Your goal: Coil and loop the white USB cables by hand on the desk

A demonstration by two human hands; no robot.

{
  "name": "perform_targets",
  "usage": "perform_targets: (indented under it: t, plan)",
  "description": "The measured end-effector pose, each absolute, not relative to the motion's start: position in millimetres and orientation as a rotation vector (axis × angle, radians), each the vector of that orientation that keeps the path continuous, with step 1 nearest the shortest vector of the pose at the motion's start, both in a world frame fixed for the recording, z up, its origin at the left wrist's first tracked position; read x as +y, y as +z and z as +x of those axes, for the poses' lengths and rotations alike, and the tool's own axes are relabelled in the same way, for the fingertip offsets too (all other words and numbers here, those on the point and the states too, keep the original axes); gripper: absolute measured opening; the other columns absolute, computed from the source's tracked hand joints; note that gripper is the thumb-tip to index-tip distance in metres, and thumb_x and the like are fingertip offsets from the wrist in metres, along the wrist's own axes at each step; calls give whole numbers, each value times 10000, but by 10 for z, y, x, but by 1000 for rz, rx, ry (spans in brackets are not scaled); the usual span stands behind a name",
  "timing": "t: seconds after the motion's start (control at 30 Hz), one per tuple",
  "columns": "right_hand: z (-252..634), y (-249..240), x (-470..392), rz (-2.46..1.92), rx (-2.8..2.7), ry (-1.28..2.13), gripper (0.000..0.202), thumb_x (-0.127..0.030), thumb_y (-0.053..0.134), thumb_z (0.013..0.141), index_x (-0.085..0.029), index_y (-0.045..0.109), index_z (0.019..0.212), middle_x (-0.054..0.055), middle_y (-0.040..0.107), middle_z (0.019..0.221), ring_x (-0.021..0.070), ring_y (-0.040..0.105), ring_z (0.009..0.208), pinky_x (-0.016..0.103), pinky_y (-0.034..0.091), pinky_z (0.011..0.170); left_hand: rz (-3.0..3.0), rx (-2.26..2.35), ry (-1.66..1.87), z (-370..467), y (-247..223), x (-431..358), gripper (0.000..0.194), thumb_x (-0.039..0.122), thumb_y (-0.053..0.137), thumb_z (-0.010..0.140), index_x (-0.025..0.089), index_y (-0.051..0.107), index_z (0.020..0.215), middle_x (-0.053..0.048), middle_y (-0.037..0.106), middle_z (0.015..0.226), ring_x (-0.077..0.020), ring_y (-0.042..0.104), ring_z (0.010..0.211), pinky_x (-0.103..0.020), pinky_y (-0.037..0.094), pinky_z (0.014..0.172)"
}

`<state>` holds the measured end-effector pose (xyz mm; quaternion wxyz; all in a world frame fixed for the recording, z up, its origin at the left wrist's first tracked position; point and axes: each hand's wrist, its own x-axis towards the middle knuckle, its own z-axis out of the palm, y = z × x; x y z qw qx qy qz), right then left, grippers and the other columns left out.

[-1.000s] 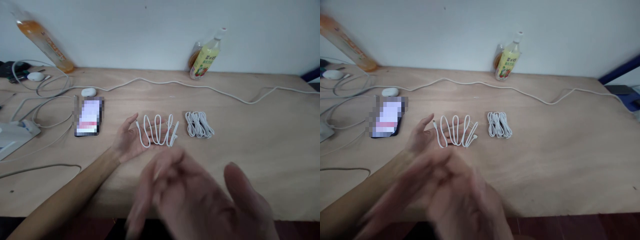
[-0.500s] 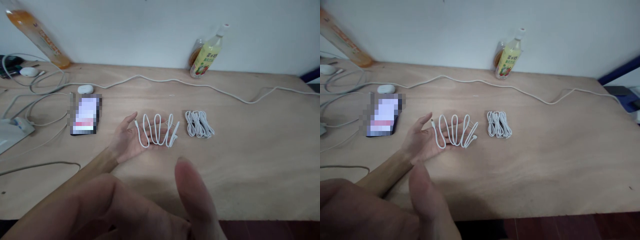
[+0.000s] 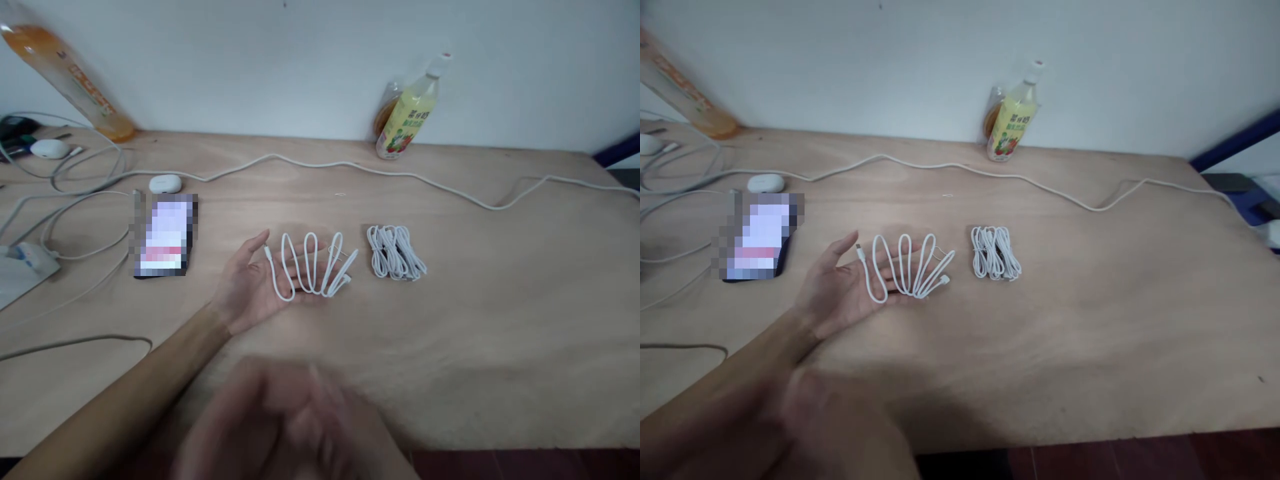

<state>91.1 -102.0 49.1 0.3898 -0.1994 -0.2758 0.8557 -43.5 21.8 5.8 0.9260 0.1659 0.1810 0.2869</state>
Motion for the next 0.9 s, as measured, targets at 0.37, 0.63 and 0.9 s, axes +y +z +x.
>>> perform_targets:
  t: [0.37,0.63,0.9]
  plan:
    - [1439,-167,-997,-993,-396,1874,520,-694,843,844,-226,858,1071,105,878,1042,270,827,954,413,647,923,221,309,610,-451,135,202,802,585,450,1055,77,433,1676,-257,685,1523,-452,605,1474,-619,396,1244]
    - [1188,-104,-683,-726,-311,1760,354,-638,719,980,-365,817,1184,4,797,1353,273,594,1475,495,412,1305,264,267,585,-451,134,172,769,603,503,1050,73,538,1606,-256,722,1476,-467,610,1473,-636,456,1214]
    - [1221,-50,-488,-817,-377,1627,220,-481,811,957,-359,835,1139,-24,794,1362,229,578,1485,420,370,1331,414,363,628,-381,43,159,452,233,518,1122,128,634,1546,-191,771,1429,-372,666,1441,-591,481,1236]
